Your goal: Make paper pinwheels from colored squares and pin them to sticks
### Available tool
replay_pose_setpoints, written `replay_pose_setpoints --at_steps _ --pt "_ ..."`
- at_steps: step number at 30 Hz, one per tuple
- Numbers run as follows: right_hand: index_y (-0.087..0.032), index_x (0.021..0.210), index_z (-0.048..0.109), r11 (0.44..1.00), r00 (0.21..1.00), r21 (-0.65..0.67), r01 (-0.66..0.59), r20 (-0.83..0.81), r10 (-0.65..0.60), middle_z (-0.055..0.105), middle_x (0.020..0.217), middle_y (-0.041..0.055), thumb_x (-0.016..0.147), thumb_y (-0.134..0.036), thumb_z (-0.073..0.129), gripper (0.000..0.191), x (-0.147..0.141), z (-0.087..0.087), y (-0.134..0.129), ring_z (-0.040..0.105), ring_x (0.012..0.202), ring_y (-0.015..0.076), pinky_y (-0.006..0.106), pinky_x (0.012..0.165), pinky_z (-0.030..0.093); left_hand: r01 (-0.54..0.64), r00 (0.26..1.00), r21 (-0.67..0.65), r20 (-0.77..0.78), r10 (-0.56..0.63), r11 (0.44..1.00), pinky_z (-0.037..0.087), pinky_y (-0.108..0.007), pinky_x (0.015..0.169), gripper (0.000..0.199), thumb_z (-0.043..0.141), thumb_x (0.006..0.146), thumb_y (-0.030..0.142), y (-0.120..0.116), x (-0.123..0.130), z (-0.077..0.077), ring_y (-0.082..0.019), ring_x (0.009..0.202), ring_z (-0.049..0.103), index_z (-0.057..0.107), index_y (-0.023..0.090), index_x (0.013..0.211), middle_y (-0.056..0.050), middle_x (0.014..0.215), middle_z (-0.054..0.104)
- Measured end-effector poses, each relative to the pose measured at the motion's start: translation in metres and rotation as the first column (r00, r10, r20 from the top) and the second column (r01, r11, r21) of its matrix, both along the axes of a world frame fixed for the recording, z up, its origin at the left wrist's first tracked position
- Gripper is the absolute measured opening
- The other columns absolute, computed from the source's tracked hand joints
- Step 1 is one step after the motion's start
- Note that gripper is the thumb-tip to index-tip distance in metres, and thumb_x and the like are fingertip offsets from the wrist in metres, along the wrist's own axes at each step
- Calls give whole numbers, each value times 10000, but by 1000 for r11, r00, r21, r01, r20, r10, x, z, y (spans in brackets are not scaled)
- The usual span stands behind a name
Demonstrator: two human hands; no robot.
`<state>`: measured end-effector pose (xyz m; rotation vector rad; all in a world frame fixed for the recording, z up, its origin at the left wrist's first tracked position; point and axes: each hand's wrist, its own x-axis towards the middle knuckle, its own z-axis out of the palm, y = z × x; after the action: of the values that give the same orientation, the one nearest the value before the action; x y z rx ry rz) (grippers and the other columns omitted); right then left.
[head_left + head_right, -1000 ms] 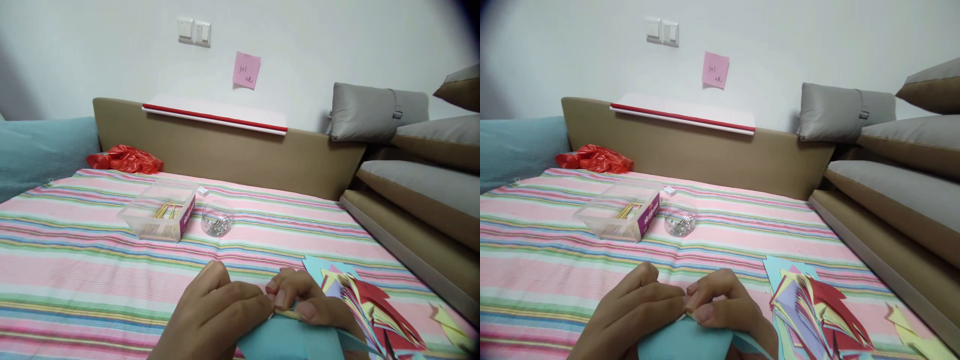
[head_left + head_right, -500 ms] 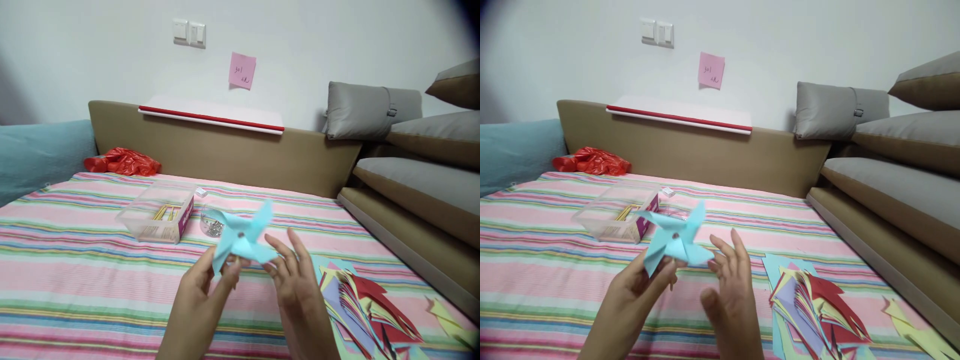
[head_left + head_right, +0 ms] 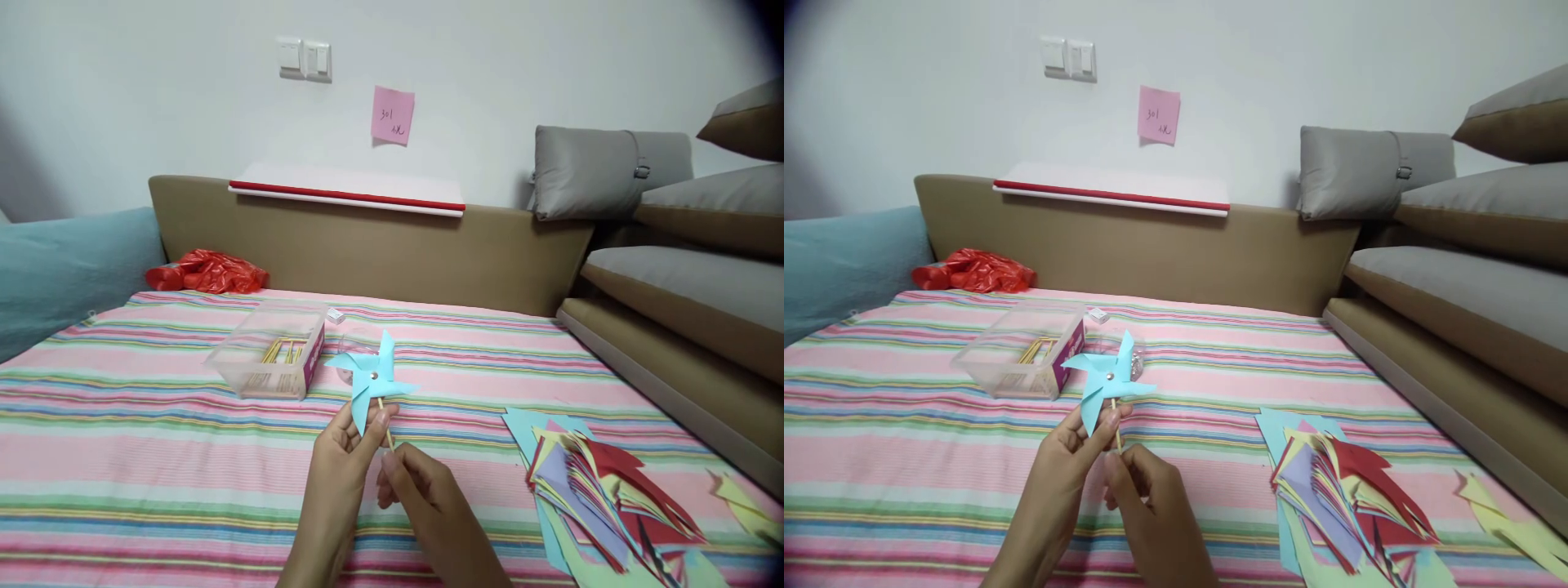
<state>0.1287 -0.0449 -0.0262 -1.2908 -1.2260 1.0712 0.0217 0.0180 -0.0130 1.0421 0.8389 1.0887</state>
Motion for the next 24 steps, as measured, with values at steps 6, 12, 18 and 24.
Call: replay_pose_setpoints --at_steps 6,12,18,24 --pt "-195 744 574 986 991 101 135 -18 -134 595 727 28 994 -587 408 494 -5 -5 3 581 716 177 302 700 455 143 989 23 21 -144 989 521 -271 849 433 779 818 443 0 -4 6 -252 1087 666 714 184 1159 -104 1185 736" --pt "-213 772 558 898 900 120 422 59 -431 600 715 22 983 -623 382 494 29 -9 10 602 692 190 315 691 496 166 985 -12 -36 -166 986 495 -311 956 541 784 814 440 3 -7 11 -243 1112 673 647 192 1275 -118 1253 708" --pt "-220 852 571 841 678 128 525 535 -504 588 630 0 1021 -528 286 452 133 -9 66 595 618 196 322 647 477 289 953 76 -114 -280 954 506 -273 671 351 697 866 488 5 -6 -1 -165 666 645 655 158 753 -68 766 730" --pt "-150 1127 640 777 586 -66 626 698 -413 684 1059 60 980 -399 588 293 203 -13 176 675 880 176 370 787 577 434 890 49 -180 -419 900 399 -242 528 481 600 858 652 0 2 -15 -136 500 552 534 191 739 -35 597 644"
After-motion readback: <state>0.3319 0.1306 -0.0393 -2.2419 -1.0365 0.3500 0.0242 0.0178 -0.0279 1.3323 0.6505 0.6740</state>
